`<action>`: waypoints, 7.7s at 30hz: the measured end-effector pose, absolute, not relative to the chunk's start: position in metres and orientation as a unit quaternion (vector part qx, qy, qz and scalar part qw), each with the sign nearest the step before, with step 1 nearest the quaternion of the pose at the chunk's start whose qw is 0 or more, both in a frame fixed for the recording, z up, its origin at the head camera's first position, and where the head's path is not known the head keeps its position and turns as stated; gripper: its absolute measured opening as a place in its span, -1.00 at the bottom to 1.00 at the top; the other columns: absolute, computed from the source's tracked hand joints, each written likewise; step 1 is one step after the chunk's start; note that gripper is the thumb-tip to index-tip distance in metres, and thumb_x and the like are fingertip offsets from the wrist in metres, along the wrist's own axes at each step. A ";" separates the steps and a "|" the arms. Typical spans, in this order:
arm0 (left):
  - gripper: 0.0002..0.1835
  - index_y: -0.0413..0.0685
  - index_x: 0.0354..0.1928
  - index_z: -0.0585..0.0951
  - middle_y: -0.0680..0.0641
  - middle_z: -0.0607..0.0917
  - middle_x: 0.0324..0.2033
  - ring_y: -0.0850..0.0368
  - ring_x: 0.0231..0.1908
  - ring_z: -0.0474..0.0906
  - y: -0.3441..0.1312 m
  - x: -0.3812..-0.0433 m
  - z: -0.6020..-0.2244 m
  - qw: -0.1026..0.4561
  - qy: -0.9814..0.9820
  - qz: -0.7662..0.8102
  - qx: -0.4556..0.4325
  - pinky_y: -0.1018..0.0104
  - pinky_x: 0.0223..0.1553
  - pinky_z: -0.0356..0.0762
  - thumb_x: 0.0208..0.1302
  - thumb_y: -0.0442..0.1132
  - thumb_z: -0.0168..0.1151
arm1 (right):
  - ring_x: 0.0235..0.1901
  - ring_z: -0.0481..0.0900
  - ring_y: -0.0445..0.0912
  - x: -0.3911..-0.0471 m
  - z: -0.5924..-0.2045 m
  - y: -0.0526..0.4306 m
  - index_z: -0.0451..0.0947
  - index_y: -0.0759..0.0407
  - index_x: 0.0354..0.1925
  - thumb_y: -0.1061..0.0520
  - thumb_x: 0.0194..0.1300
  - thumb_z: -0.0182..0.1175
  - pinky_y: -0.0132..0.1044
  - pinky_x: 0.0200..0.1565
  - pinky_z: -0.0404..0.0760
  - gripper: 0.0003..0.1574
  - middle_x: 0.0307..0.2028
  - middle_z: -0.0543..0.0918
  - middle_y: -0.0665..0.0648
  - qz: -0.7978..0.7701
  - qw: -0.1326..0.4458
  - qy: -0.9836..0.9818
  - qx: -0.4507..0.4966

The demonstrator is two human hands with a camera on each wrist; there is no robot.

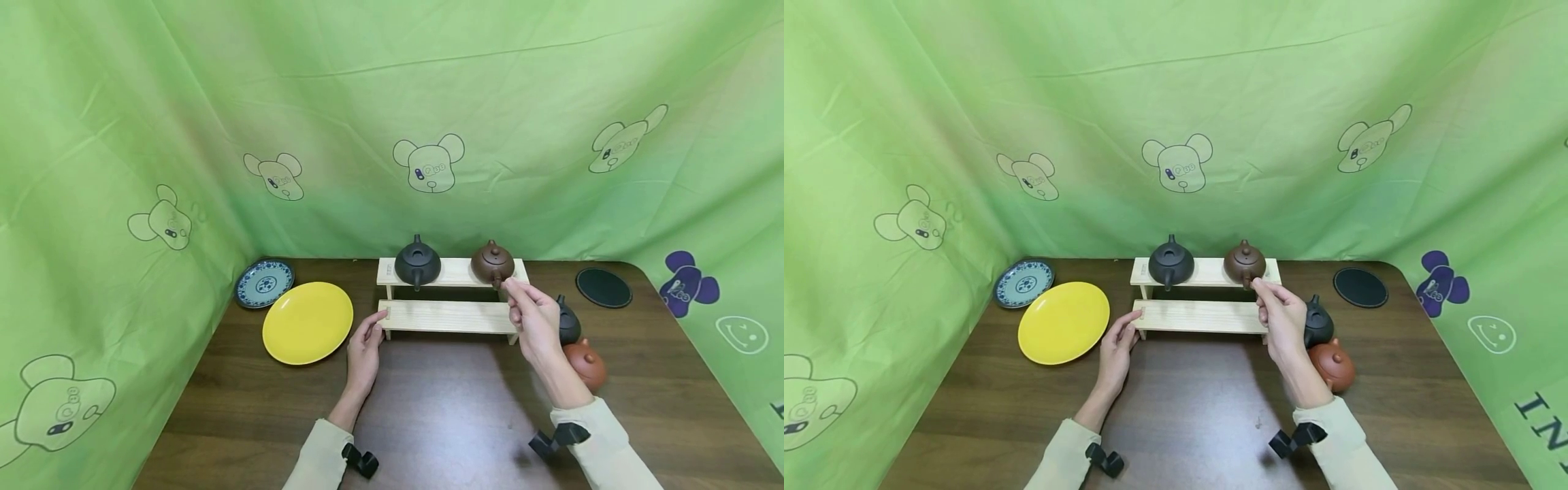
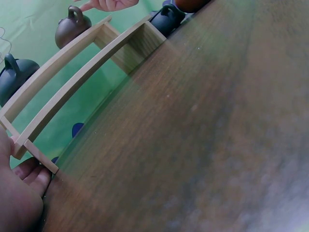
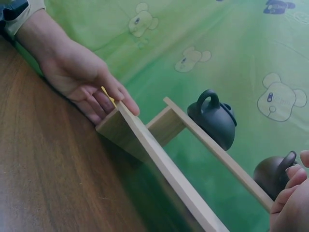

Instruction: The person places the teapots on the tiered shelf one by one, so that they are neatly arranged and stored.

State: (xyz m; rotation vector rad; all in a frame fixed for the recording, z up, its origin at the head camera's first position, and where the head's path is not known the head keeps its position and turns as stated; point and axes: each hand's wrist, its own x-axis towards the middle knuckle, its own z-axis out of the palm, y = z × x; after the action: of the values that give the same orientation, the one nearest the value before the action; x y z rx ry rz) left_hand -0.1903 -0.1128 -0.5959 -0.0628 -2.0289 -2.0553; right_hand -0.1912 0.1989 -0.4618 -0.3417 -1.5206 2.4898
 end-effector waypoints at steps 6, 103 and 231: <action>-0.71 -0.12 0.26 0.77 -0.11 0.80 0.21 0.27 0.09 0.68 -0.108 -0.181 -0.580 0.157 -0.694 -0.701 -0.045 0.43 0.16 0.63 0.72 -0.23 0.18 | -0.67 0.33 -0.34 -0.185 -0.464 0.202 0.87 0.12 -0.31 0.21 0.57 0.39 -0.53 -0.57 0.21 -0.76 -0.57 0.57 -0.07 0.835 0.109 -0.528 -0.110; -0.71 0.09 0.28 0.78 0.02 0.79 0.26 0.22 0.13 0.70 -0.114 -0.192 -0.602 0.136 -0.703 -0.697 -0.033 0.40 0.17 0.64 0.72 -0.16 0.21 | -0.57 0.03 0.01 -0.076 -0.508 0.287 0.88 0.25 -0.16 0.26 0.78 0.00 -0.16 -0.48 -0.15 -0.49 -0.55 0.63 -0.01 0.838 0.127 -0.530 -0.039; -0.68 -0.12 0.28 0.76 -0.14 0.80 0.22 0.25 0.09 0.67 -0.109 -0.182 -0.585 0.179 -0.694 -0.692 -0.086 0.36 0.12 0.68 0.73 -0.17 0.18 | -0.49 0.57 -0.30 -0.026 -0.522 0.292 0.92 0.20 -0.17 0.38 0.57 0.30 -0.36 -0.60 0.26 -0.73 -0.31 0.90 -0.12 0.742 0.130 -0.642 -0.146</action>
State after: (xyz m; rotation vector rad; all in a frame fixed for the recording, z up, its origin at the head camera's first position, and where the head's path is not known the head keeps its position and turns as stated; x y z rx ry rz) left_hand -0.1823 -0.1093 -0.5848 -0.2423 -1.9629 -1.9555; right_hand -0.0255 0.2920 -0.5223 -0.4244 -1.8641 2.1544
